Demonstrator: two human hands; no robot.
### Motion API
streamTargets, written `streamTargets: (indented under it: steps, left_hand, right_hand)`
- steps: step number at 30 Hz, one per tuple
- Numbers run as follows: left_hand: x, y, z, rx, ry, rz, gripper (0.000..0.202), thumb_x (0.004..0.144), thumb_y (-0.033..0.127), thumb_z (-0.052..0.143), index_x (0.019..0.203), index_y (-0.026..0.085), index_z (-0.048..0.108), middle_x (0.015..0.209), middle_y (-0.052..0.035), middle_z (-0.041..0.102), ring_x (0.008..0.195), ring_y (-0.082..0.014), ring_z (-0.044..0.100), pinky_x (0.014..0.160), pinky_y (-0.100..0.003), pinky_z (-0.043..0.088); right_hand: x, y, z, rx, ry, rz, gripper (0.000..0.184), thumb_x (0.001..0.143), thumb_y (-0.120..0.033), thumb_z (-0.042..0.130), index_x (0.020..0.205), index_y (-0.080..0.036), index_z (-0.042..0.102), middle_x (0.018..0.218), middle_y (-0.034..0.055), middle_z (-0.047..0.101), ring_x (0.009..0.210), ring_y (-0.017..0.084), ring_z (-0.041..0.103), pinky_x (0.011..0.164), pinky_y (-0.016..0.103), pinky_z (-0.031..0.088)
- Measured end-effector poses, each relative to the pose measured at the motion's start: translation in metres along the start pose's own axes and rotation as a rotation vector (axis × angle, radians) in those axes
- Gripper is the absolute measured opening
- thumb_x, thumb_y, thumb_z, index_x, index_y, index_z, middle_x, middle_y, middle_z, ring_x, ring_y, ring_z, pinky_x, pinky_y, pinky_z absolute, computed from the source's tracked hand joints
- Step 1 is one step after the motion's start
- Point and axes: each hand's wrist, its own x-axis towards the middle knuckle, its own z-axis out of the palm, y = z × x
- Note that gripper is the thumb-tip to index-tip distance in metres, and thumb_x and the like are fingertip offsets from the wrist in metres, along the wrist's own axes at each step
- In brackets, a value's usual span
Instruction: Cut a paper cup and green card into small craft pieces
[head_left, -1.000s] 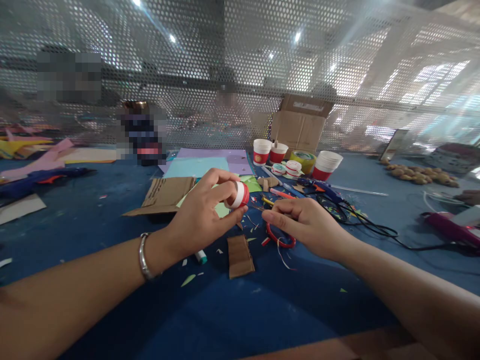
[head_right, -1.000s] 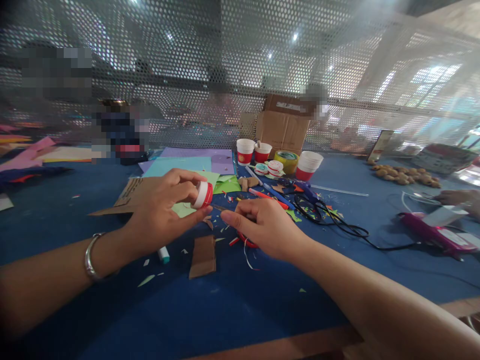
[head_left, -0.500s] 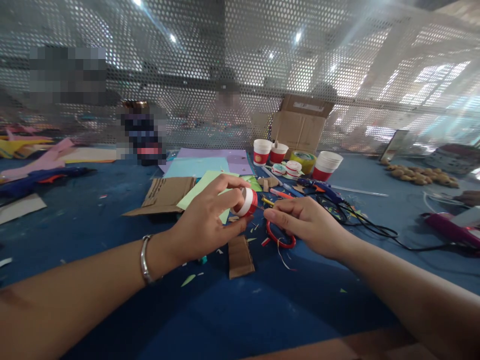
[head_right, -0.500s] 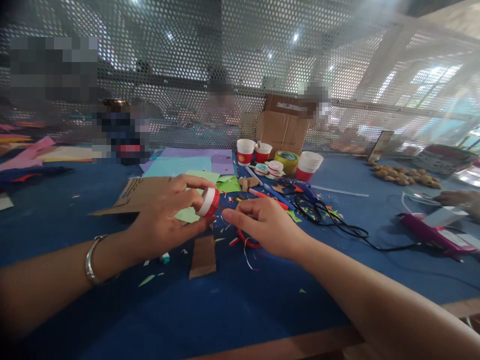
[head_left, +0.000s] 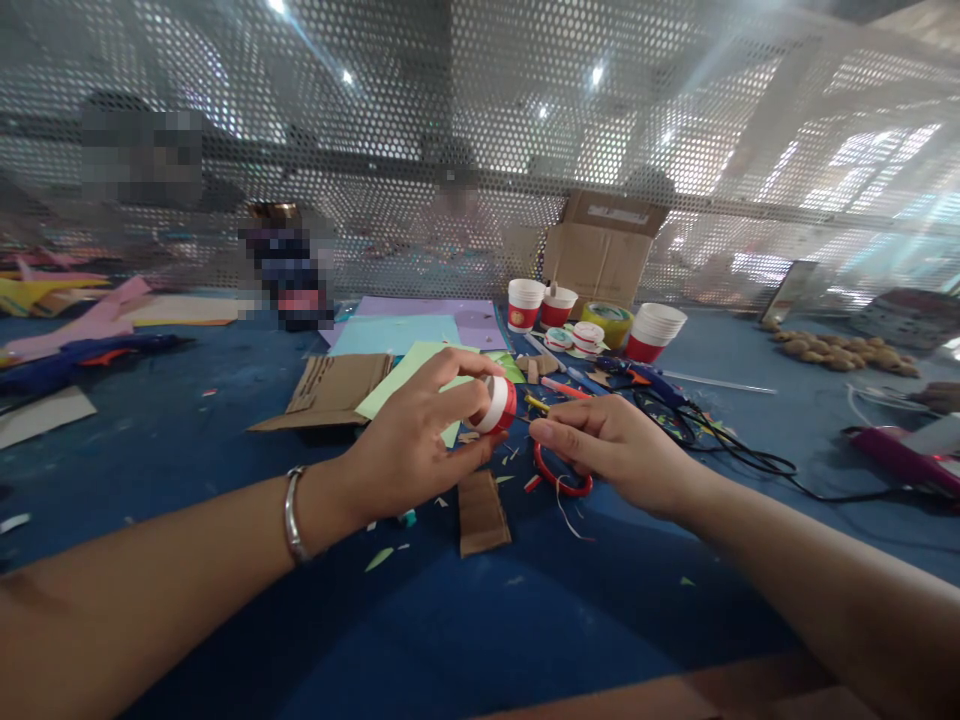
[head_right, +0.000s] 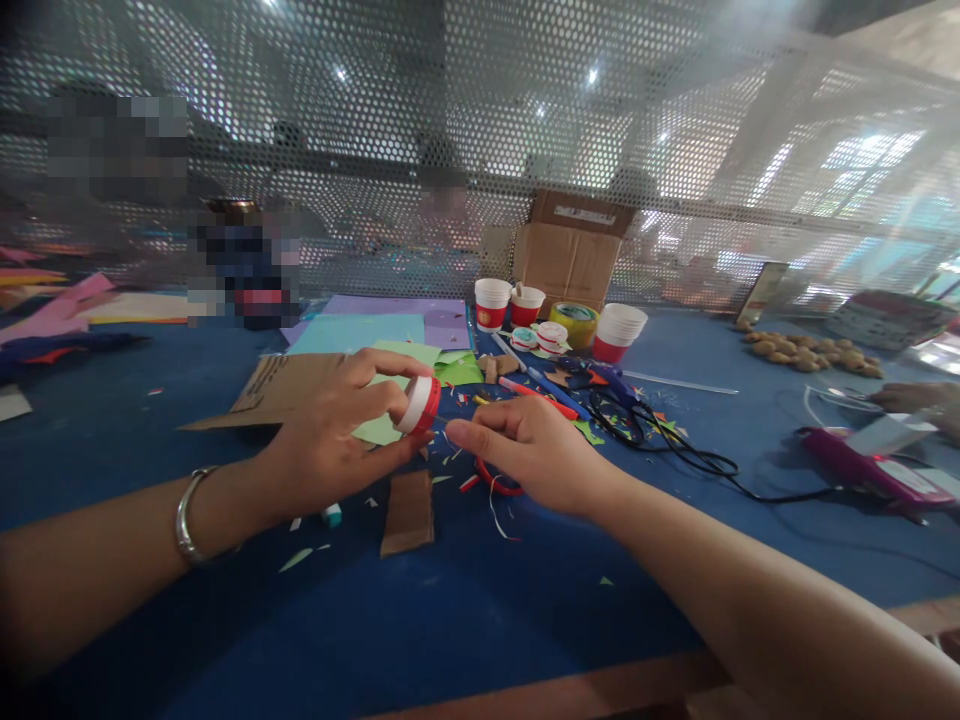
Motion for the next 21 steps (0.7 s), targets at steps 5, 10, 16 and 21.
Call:
streamTargets:
  steps: [5, 10, 16, 21]
  left_hand:
    - [0.0010, 0.0002, -0.0031, 0.009, -0.007, 0.038, 0.018, 0.088, 0.018, 0.064, 0.079, 0.021, 0.049, 0.126, -0.0073, 0.058, 0.112, -0.0210, 0.058, 0.095, -0.038, 0.048]
    - [0.0015, 0.0003, -0.0027, 0.002, 0.011, 0.021, 0.019, 0.087, 0.017, 0.065, 0.078, 0.021, 0.049, 0.124, -0.0067, 0.058, 0.110, -0.0198, 0.058, 0.095, -0.037, 0.048]
    - [-0.0004, -0.0032, 0.0028, -0.050, 0.059, -0.005, 0.018, 0.086, 0.017, 0.068, 0.078, 0.020, 0.052, 0.124, -0.0057, 0.058, 0.114, -0.0190, 0.058, 0.098, -0.035, 0.047]
    - [-0.0008, -0.0039, 0.0034, -0.044, 0.063, 0.026, 0.017, 0.086, 0.017, 0.069, 0.078, 0.019, 0.054, 0.126, -0.0061, 0.057, 0.117, -0.0189, 0.057, 0.101, -0.036, 0.045]
  right_hand:
    - [-0.0002, -0.0020, 0.0000, -0.009, -0.010, 0.000, 0.055, 0.094, -0.061, 0.051, 0.061, -0.020, 0.038, 0.056, -0.0070, 0.029, 0.051, 0.007, 0.027, 0.047, 0.025, 0.021]
    - [-0.0008, -0.0038, 0.0015, -0.025, 0.003, 0.015, 0.055, 0.094, -0.062, 0.051, 0.061, -0.020, 0.038, 0.056, -0.0069, 0.030, 0.051, 0.008, 0.028, 0.047, 0.025, 0.021]
    - [-0.0021, -0.0026, 0.0009, 0.069, 0.002, 0.025, 0.054, 0.092, -0.063, 0.054, 0.063, -0.020, 0.038, 0.057, -0.0072, 0.029, 0.051, 0.007, 0.026, 0.045, 0.023, 0.019]
    - [-0.0015, 0.0005, -0.0015, 0.124, 0.027, 0.032, 0.055, 0.092, -0.062, 0.055, 0.063, -0.020, 0.037, 0.056, -0.0079, 0.027, 0.048, 0.005, 0.023, 0.044, 0.022, 0.016]
